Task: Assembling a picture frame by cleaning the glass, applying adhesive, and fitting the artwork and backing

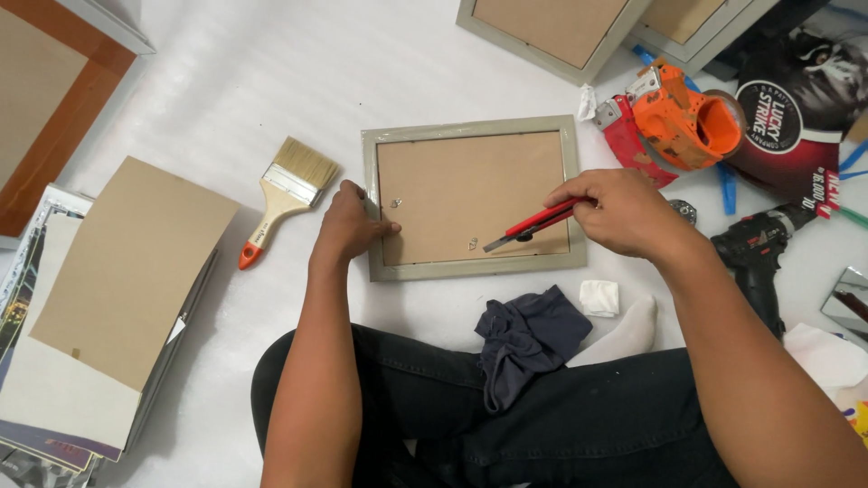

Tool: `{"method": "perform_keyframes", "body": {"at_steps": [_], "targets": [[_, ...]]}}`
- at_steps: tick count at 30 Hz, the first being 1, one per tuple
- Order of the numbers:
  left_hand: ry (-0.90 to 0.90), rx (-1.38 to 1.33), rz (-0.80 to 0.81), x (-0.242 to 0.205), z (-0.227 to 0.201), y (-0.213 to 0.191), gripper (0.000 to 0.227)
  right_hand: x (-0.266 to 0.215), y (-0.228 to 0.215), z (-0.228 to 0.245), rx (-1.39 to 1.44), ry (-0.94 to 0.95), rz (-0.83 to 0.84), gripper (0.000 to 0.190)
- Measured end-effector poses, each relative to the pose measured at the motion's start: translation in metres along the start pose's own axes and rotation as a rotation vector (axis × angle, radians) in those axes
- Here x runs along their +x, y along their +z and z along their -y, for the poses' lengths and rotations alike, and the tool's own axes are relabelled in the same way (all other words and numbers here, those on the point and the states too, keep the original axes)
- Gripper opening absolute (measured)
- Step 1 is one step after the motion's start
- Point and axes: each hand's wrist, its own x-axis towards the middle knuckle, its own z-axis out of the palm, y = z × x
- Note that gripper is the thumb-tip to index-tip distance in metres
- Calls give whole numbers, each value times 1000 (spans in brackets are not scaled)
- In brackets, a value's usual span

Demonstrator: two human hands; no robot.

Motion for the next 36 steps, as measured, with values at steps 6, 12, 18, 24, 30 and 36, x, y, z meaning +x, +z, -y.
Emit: {"method": "perform_keyframes", "body": {"at_steps": [6,12,18,24,30,36], "targets": [[-7,16,-2,4,3,2,76,-3,-4,-4,-78,61,55,42],[-7,22,-5,5,2,4,77,-4,-20,-17,-165,152,20,45],[-18,-1,-11,-3,-10,-3,71,4,-7,-26,-3,-16,-194,41],[-8,-3,-23,-3,-7,-4,67,45,23,28,372,-412,-459,39],[16,33,-10,0,-3,-1,73,87,40,70,249,-538,-432,35],[35,25,-32,4,1,1,71,110,45,79,112,-520,-367,37]]}}
